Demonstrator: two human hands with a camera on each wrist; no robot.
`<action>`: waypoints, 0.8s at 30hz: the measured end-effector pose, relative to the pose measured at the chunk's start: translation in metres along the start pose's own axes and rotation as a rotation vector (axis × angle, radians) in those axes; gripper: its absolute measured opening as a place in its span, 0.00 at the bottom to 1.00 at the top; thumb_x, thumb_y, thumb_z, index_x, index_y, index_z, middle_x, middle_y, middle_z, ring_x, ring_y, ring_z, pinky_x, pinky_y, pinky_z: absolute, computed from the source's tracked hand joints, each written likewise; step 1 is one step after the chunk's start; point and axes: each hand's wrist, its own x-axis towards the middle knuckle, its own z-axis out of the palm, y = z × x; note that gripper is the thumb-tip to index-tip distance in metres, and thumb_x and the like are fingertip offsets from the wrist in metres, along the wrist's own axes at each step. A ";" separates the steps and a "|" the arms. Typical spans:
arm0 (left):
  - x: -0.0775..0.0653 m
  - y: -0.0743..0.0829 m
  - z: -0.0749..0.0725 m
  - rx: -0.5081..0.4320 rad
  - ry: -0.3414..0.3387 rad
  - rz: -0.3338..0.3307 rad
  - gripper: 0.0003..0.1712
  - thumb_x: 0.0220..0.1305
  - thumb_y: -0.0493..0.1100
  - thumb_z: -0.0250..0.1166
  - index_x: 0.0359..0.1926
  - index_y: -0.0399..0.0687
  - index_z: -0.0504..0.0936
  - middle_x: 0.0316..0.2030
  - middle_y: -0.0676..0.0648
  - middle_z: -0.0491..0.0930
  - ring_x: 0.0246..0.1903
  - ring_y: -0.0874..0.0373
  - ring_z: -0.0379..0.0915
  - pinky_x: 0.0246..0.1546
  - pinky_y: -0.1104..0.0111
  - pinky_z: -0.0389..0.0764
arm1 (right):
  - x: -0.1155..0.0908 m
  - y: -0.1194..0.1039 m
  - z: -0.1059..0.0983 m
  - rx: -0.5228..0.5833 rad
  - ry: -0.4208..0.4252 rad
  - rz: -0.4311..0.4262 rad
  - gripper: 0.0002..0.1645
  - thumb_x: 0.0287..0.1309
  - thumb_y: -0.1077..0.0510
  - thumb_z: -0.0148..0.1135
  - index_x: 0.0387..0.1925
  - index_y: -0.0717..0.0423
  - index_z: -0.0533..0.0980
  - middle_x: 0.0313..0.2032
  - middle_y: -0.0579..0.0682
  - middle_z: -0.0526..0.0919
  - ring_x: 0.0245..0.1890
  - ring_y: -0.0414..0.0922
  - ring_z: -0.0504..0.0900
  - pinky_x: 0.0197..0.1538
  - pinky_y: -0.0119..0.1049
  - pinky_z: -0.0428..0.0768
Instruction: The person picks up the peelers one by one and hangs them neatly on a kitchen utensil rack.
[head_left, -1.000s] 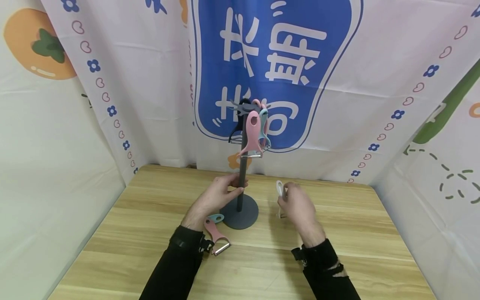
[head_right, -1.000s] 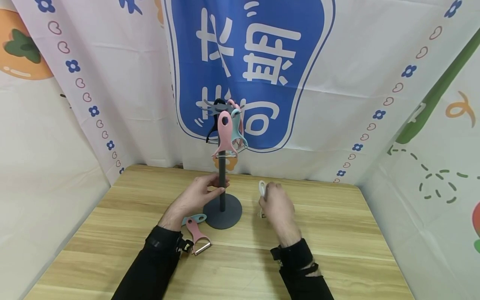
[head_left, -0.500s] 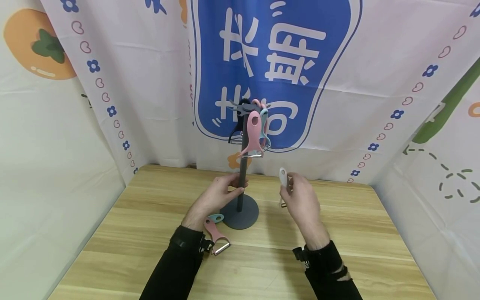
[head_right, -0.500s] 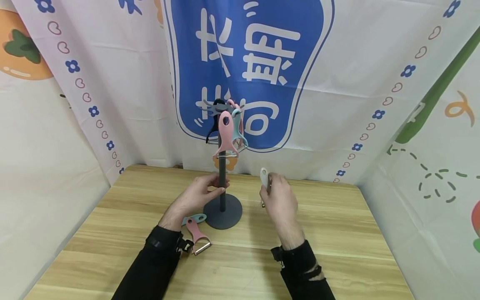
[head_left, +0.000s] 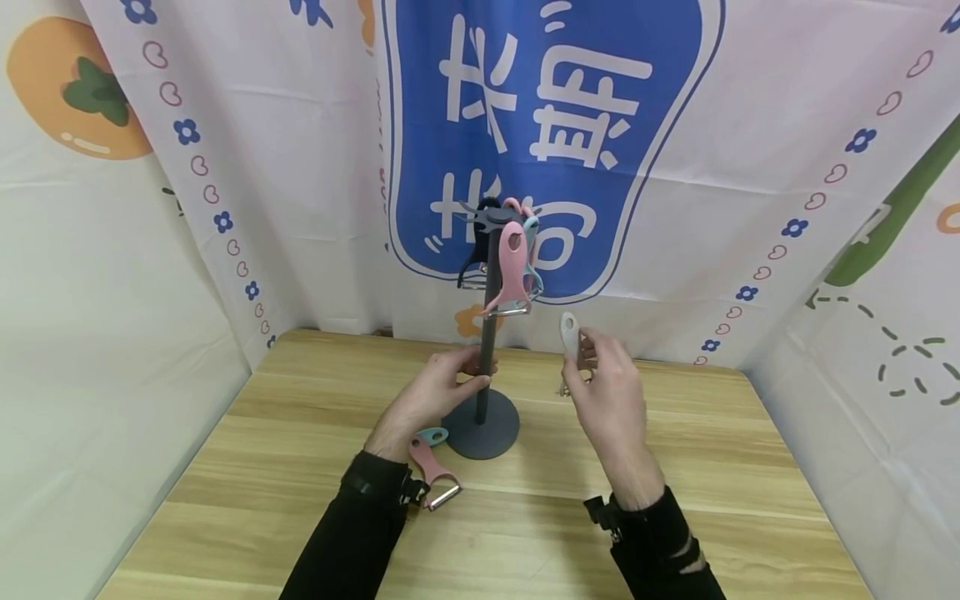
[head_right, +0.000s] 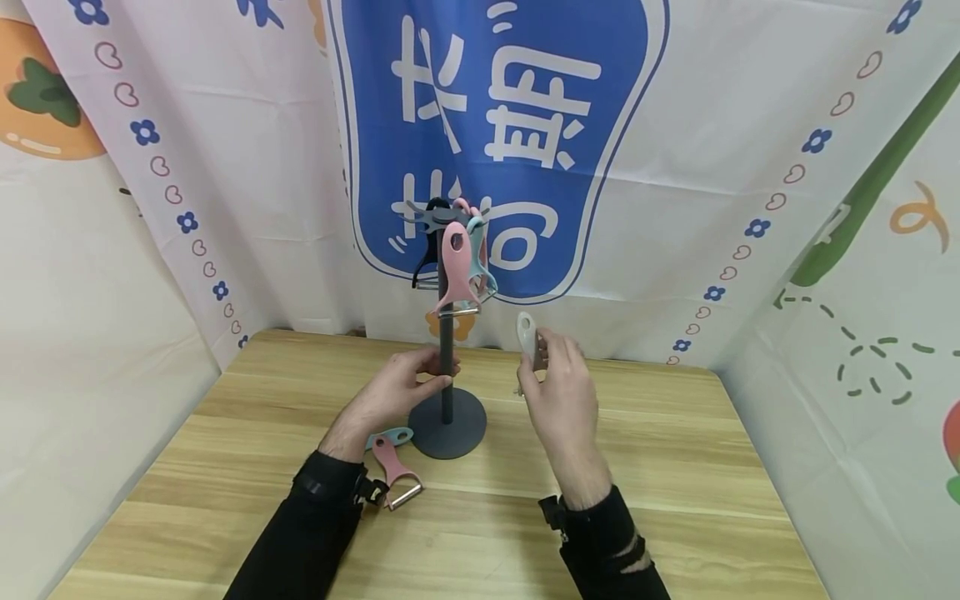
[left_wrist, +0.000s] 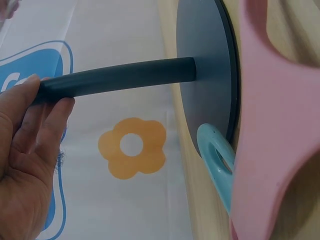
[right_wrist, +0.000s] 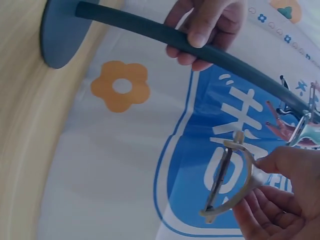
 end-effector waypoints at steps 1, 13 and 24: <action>0.000 0.000 0.000 -0.002 0.001 0.004 0.15 0.72 0.46 0.68 0.58 0.62 0.83 0.48 0.62 0.84 0.48 0.66 0.80 0.53 0.55 0.82 | 0.000 -0.002 -0.001 0.010 0.018 -0.014 0.25 0.61 0.62 0.70 0.59 0.62 0.77 0.44 0.54 0.83 0.40 0.46 0.86 0.39 0.38 0.88; 0.002 0.001 0.002 -0.013 -0.004 -0.001 0.14 0.72 0.45 0.68 0.56 0.60 0.83 0.47 0.59 0.85 0.46 0.65 0.81 0.48 0.62 0.83 | 0.003 -0.022 -0.018 0.077 0.152 -0.089 0.25 0.60 0.62 0.71 0.59 0.63 0.79 0.46 0.56 0.83 0.45 0.44 0.84 0.47 0.32 0.85; 0.001 0.001 0.004 -0.025 0.001 -0.004 0.14 0.71 0.43 0.68 0.55 0.60 0.82 0.46 0.59 0.84 0.46 0.65 0.82 0.48 0.63 0.84 | 0.008 -0.042 -0.028 0.116 0.211 -0.125 0.25 0.62 0.59 0.71 0.59 0.62 0.79 0.45 0.56 0.83 0.44 0.47 0.84 0.46 0.41 0.86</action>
